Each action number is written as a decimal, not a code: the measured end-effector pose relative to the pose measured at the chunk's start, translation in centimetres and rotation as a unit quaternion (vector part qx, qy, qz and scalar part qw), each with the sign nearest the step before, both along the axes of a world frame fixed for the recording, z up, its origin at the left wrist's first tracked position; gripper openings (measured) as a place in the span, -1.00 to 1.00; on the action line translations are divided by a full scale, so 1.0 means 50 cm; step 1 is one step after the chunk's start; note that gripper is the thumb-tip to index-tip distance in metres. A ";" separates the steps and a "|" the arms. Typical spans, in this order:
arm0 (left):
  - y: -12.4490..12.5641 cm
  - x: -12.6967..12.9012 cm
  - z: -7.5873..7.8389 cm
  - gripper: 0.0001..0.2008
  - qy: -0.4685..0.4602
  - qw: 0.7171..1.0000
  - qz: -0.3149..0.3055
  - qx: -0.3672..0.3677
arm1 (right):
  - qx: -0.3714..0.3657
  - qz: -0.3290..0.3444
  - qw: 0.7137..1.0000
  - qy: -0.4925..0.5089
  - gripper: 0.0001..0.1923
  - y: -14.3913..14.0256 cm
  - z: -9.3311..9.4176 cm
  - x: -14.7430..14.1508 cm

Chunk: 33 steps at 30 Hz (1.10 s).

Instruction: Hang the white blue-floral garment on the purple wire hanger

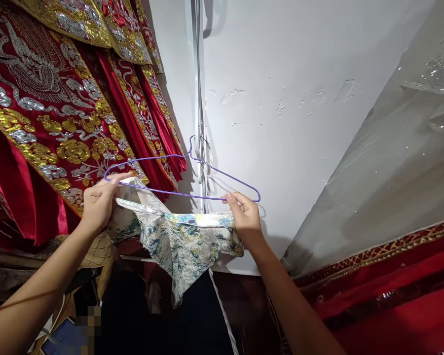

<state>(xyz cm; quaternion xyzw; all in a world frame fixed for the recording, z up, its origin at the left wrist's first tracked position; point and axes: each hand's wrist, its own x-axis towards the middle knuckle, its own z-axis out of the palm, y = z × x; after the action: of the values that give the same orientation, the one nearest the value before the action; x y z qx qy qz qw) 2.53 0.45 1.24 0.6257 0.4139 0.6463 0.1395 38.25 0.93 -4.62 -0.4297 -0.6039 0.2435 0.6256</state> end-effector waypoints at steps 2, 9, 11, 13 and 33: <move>0.001 0.013 0.007 -0.51 0.039 0.998 0.023 0.048 | 0.040 -0.007 0.999 0.006 -0.68 0.006 0.000 -0.002; 0.016 0.030 0.019 -0.51 -0.038 0.994 0.025 0.097 | 0.168 -0.033 0.985 0.015 -0.70 0.007 0.028 -0.011; 0.023 0.036 0.015 -0.56 -0.093 0.991 0.026 0.090 | 0.158 -0.035 0.987 0.020 -0.73 -0.001 0.027 -0.019; 0.027 0.043 0.008 -0.59 -0.130 0.988 0.035 0.078 | 0.119 -0.033 0.990 0.065 -0.83 -0.006 0.018 -0.025; 0.044 0.015 -0.017 -0.04 -0.164 0.983 -0.080 -0.031 | -0.072 0.025 0.952 0.298 -0.57 0.053 0.046 0.012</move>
<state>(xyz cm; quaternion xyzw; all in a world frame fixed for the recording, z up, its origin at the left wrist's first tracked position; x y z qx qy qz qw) 3.27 2.63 0.37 0.5377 0.3539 0.7138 0.2759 38.87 3.59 -2.33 -0.3664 -0.3813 0.4188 0.7382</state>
